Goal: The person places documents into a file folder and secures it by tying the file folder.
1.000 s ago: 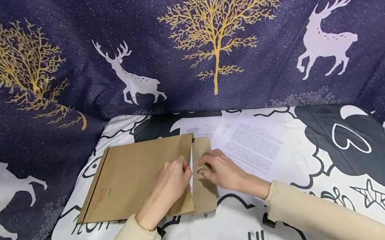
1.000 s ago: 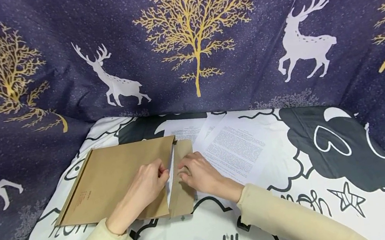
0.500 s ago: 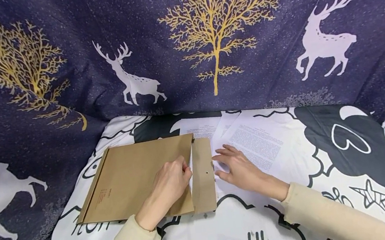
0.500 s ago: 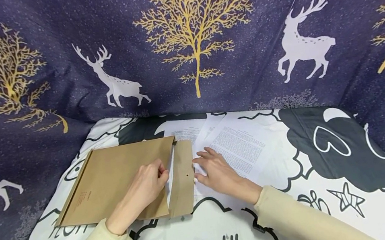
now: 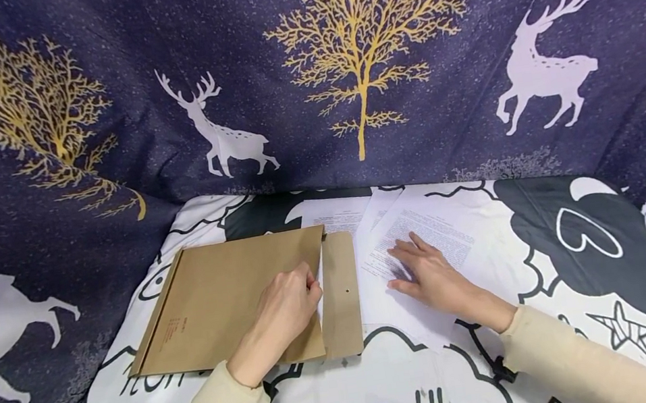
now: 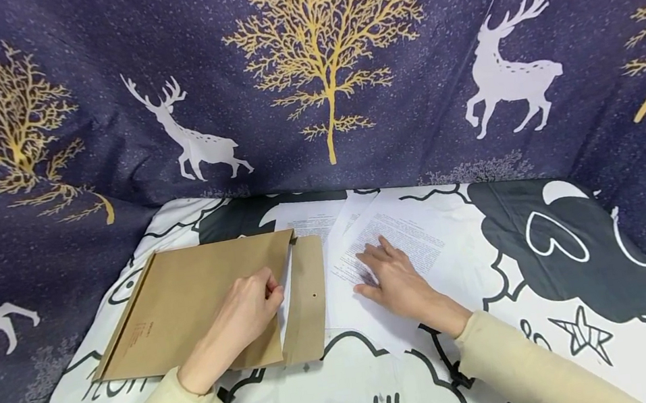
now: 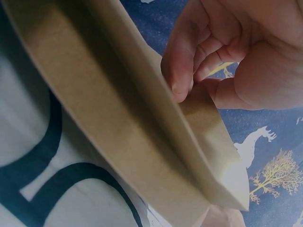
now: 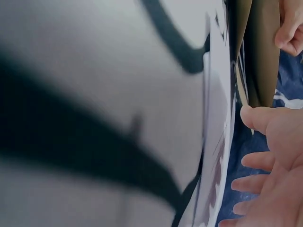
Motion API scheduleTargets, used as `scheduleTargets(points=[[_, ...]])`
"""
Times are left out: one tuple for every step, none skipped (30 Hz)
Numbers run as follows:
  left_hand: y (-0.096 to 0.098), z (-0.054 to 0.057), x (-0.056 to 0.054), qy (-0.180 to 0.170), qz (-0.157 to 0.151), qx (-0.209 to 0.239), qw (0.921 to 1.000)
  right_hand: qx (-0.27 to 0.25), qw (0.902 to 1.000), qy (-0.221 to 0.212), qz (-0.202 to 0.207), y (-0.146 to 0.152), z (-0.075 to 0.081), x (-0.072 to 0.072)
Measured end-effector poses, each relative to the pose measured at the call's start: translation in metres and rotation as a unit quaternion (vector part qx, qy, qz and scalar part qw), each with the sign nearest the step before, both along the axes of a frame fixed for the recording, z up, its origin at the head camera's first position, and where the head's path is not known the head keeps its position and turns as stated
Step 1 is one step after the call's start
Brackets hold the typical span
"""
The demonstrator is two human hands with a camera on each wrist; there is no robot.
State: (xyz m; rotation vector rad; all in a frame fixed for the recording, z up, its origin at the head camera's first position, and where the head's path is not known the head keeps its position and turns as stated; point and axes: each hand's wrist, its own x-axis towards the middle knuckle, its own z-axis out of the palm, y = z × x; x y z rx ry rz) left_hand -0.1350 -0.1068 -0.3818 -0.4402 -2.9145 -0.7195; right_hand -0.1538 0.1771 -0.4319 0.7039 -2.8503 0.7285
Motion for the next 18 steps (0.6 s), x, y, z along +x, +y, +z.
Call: scheduleTargets(points=[[0.0,0.0,0.0,0.0,0.0,-0.001,1.0,0.003,1.0,-0.006,-0.004,0.003,0.0,0.0],[0.0,0.0,0.0,-0.001,0.0,0.0,1.0,0.006,0.9999,-0.01,-0.008,0.006,0.0,0.0],[0.0,0.0,0.0,-0.001,0.0,-0.001,1.0,0.008,0.9998,-0.016,-0.012,0.009,0.0,0.0],[0.001,0.0,0.0,-0.002,0.0,-0.001,1.0,0.011,0.9996,-0.02,-0.017,0.012,0.001,0.0],[0.001,0.0,0.0,-0.004,0.001,-0.001,1.0,0.014,0.9994,-0.024,-0.02,0.016,0.001,-0.001],[0.001,0.0,0.0,-0.004,0.0,-0.001,1.0,0.015,0.9991,-0.029,-0.026,0.019,0.001,-0.001],[0.001,0.0,0.0,-0.006,0.0,-0.001,1.0,0.018,0.9988,-0.033,-0.031,0.023,0.002,-0.002],[0.001,0.0,0.0,-0.007,0.0,-0.002,1.0,0.021,0.9985,-0.035,-0.036,0.027,0.003,-0.003],[0.001,0.0,0.0,-0.008,0.0,-0.002,1.0,0.024,0.9981,-0.04,-0.04,0.032,0.003,-0.004],[0.001,0.0,0.0,-0.008,0.0,-0.002,1.0,0.027,0.9976,-0.046,-0.044,0.036,0.004,-0.005],[0.001,0.0,0.0,-0.008,0.0,-0.002,1.0,0.03,0.9971,-0.05,-0.049,0.04,0.005,-0.006],[0.001,0.0,0.0,-0.007,0.0,-0.002,1.0,0.032,0.9965,-0.054,-0.054,0.043,0.006,-0.007],[0.001,0.0,0.0,-0.006,0.0,-0.001,1.0,0.037,0.9959,-0.058,-0.059,0.047,0.007,-0.007],[0.001,0.0,0.0,-0.006,0.0,-0.001,1.0,0.041,0.9955,-0.059,-0.062,0.05,0.008,-0.008],[0.001,0.0,0.0,-0.006,0.0,-0.001,1.0,0.044,0.9951,-0.06,-0.065,0.054,0.009,-0.009],[0.001,0.0,0.0,-0.006,0.0,0.0,1.0,0.048,0.9947,-0.059,-0.069,0.057,0.01,-0.01],[0.001,0.0,0.0,-0.006,0.0,0.0,1.0,0.052,0.9945,-0.057,-0.071,0.061,0.01,-0.011],[0.001,0.0,0.0,-0.006,-0.001,0.001,1.0,0.056,0.9942,-0.056,-0.073,0.064,0.01,-0.013]])
